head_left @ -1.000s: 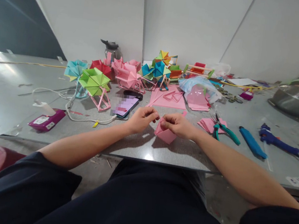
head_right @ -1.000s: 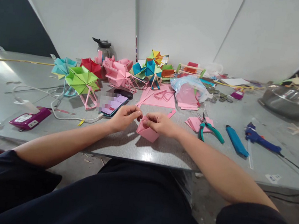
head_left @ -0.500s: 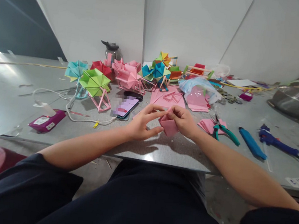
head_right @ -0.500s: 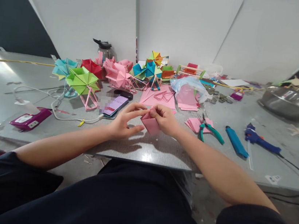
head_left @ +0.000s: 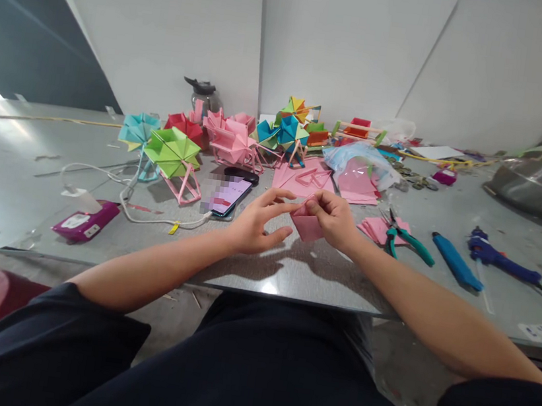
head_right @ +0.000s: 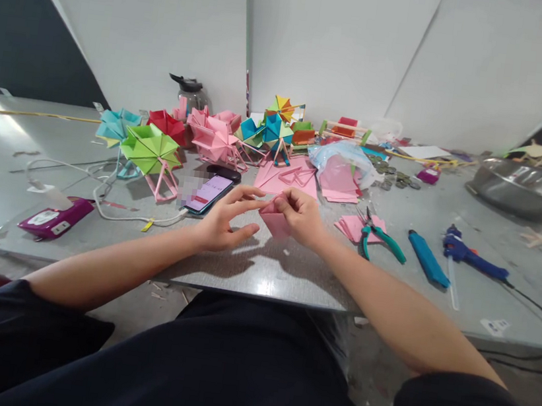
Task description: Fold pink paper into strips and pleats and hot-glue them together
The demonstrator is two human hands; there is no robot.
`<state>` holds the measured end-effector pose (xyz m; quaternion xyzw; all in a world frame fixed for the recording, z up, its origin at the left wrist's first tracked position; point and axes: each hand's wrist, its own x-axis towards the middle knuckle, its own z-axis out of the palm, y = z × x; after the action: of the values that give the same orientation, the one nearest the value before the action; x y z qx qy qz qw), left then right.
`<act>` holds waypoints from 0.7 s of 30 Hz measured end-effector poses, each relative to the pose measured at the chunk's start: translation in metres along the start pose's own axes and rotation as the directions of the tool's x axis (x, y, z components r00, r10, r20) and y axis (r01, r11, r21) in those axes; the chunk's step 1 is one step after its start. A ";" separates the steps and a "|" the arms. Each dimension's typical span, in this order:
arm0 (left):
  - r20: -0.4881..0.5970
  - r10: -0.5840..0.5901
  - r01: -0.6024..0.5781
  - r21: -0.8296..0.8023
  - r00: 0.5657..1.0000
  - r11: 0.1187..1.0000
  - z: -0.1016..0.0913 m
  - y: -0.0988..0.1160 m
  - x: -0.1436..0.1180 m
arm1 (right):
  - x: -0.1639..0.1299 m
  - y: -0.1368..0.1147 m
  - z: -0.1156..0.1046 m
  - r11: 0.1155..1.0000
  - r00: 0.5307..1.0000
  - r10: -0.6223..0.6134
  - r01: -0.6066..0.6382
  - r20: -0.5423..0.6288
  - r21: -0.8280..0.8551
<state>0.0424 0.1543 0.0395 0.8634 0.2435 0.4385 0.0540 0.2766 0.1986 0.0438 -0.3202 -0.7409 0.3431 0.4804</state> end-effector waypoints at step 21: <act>0.110 0.056 -0.042 -0.129 0.992 0.991 0.003 -0.006 -0.003 | -0.009 -0.002 0.010 0.983 0.974 0.055 -0.092 0.220 0.161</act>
<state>0.0408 0.1582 0.0338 0.8875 0.1904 0.4047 0.1112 0.2699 0.1887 0.0379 -0.2666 -0.7440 0.4550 0.4102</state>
